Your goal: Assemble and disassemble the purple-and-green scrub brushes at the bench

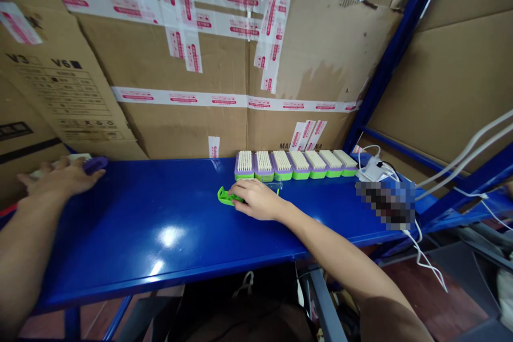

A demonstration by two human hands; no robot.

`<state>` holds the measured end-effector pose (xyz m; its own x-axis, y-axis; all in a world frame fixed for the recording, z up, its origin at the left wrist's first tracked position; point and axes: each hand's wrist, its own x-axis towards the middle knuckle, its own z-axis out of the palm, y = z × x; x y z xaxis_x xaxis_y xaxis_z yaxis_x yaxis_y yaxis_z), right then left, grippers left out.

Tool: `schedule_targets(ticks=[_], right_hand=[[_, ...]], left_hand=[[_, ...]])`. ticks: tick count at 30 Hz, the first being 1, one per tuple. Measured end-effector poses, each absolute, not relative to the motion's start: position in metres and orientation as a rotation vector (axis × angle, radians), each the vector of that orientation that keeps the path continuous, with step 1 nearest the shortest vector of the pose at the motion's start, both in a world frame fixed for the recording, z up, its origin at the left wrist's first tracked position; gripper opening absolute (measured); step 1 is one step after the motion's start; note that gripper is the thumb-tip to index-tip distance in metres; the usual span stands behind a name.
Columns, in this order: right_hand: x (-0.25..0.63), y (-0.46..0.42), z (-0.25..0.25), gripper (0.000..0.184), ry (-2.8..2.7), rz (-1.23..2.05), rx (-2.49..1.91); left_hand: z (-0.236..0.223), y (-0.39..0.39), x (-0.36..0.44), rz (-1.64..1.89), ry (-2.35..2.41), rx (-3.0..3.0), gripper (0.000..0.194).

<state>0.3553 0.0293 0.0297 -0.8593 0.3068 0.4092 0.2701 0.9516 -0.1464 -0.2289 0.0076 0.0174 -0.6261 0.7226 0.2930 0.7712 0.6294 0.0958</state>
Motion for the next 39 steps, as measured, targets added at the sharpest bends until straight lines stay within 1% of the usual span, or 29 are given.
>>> schedule_targets(ticks=[4, 7, 8, 11, 13, 17, 23, 26, 30, 32, 36, 39], right_hand=[[0.356, 0.027, 0.032, 0.024, -2.664, 0.114, -0.41], [0.356, 0.027, 0.032, 0.024, -2.658, 0.12, -0.417], [0.356, 0.027, 0.032, 0.024, -2.655, 0.121, -0.421], [0.355, 0.028, 0.029, 0.024, -2.653, 0.123, -0.413], [0.354, 0.029, 0.027, 0.025, -2.652, 0.142, -0.39], [0.354, 0.029, 0.026, 0.026, -2.627, 0.176, -0.352], [0.354, 0.025, 0.028, 0.026, -2.59, 0.199, -0.329], [0.352, 0.022, 0.028, 0.028, -2.582, 0.219, -0.321], [0.349, 0.019, 0.028, 0.031, -2.568, 0.243, -0.319], [0.349, 0.019, 0.028, 0.032, -2.56, 0.25, -0.328], [0.349, 0.017, 0.028, 0.031, -2.564, 0.284, -0.327], [0.348, 0.015, 0.027, 0.034, -2.559, 0.306, -0.317]], left_hand=[[0.019, 0.008, -0.222, -0.346, -2.689, -1.175, 0.086], [0.025, 0.006, -0.202, -0.383, -2.684, -1.113, 0.092], [0.028, 0.006, -0.192, -0.384, -2.645, -1.128, 0.092], [0.039, 0.007, -0.153, -0.436, -2.338, -1.44, 0.087], [0.044, 0.01, -0.121, -0.564, -2.165, -1.647, 0.084], [0.043, 0.012, -0.058, -0.773, -1.751, -2.29, 0.065], [0.033, -0.005, 0.008, -0.905, -1.565, -2.605, 0.048], [0.029, -0.011, 0.023, -1.003, -1.514, -2.753, 0.041], [0.024, -0.012, 0.03, -1.119, -1.497, -2.91, 0.039], [0.022, -0.01, 0.031, -1.134, -1.496, -2.952, 0.04], [0.019, -0.006, 0.032, -1.12, -1.554, -2.98, 0.048], [0.019, -0.005, 0.033, -1.118, -1.579, -3.005, 0.045]])
